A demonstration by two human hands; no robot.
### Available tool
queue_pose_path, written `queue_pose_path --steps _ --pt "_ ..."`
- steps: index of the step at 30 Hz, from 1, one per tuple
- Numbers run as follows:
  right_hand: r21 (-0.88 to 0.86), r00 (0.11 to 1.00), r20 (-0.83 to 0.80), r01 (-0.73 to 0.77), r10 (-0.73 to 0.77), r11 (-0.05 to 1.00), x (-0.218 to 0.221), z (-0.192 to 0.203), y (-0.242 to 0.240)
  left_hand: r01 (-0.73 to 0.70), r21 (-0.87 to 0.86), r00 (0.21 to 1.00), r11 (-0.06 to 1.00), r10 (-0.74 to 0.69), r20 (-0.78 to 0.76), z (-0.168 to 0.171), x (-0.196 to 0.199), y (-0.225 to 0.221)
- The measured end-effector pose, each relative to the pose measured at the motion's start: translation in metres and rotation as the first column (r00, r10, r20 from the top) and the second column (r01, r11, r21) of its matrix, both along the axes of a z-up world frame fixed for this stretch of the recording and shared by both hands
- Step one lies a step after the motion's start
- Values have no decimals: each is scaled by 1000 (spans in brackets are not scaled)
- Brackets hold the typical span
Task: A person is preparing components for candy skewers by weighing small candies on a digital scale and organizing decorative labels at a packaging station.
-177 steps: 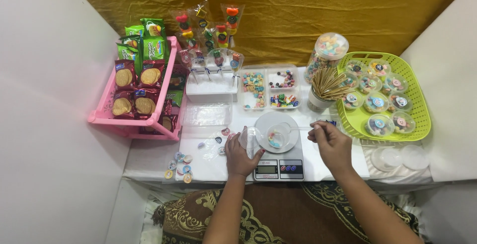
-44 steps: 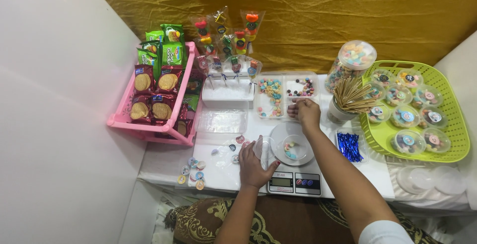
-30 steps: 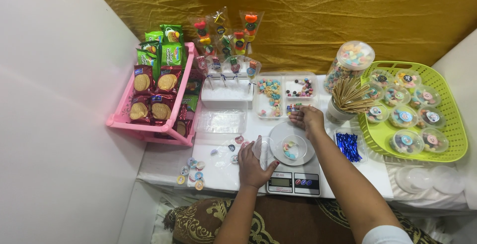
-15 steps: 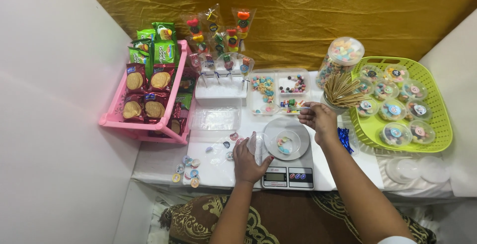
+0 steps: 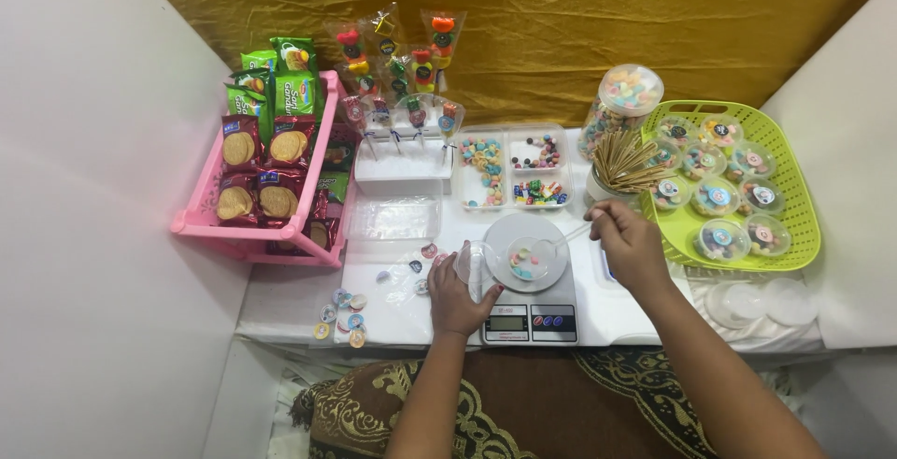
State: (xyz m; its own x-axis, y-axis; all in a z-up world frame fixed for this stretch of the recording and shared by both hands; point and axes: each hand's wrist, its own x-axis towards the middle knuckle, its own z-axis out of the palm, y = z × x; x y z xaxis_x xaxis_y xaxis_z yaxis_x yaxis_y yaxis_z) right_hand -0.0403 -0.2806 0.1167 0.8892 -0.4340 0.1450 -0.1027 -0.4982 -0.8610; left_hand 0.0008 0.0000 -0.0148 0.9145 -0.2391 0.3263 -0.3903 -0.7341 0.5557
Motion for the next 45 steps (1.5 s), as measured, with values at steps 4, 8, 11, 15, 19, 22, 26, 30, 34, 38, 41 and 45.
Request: queue_pose_path --steps 4,8,11,15,19,22,26,30,34,38,41,45 --pt "-339 996 1 -80 85 937 -8 32 31 9 -7 1000 1000 -9 -16 0 0 0" --pt "-507 982 64 -123 180 853 -2 33 46 -1 3 1000 1000 1 -29 7 -2 0" --pt "-516 973 62 -157 220 842 1 35 52 -2 -2 999 1000 2 -47 9 -3 1" --pt "-556 969 14 -197 246 808 0 44 61 2 -13 1000 1000 -2 5 6 -1 1" --pt "-554 964 51 -190 261 811 0 49 67 0 -27 1000 1000 0 -7 8 0 1" --pt "-569 963 18 -212 270 794 1 47 68 7 -32 999 999 -8 -42 11 -2 1" --pt "-607 961 0 -221 277 763 5 42 67 6 -9 1000 1000 -6 -13 8 -2 1" --pt "-616 959 19 -211 282 759 1 49 67 8 -17 996 1000 -9 -90 19 -3 1" --pt "-655 963 -7 -209 271 726 4 43 68 13 -20 993 1000 -15 -117 23 -2 1" --pt "-708 958 23 -185 285 682 5 41 74 4 -11 997 1000 -5 -72 12 -2 1" --pt "-711 955 62 -162 291 684 6 42 74 5 -15 999 1000 -6 -32 6 -1 1" --pt "-641 945 162 -117 284 758 4 51 67 7 -17 1000 1000 -7 -14 0 0 0"
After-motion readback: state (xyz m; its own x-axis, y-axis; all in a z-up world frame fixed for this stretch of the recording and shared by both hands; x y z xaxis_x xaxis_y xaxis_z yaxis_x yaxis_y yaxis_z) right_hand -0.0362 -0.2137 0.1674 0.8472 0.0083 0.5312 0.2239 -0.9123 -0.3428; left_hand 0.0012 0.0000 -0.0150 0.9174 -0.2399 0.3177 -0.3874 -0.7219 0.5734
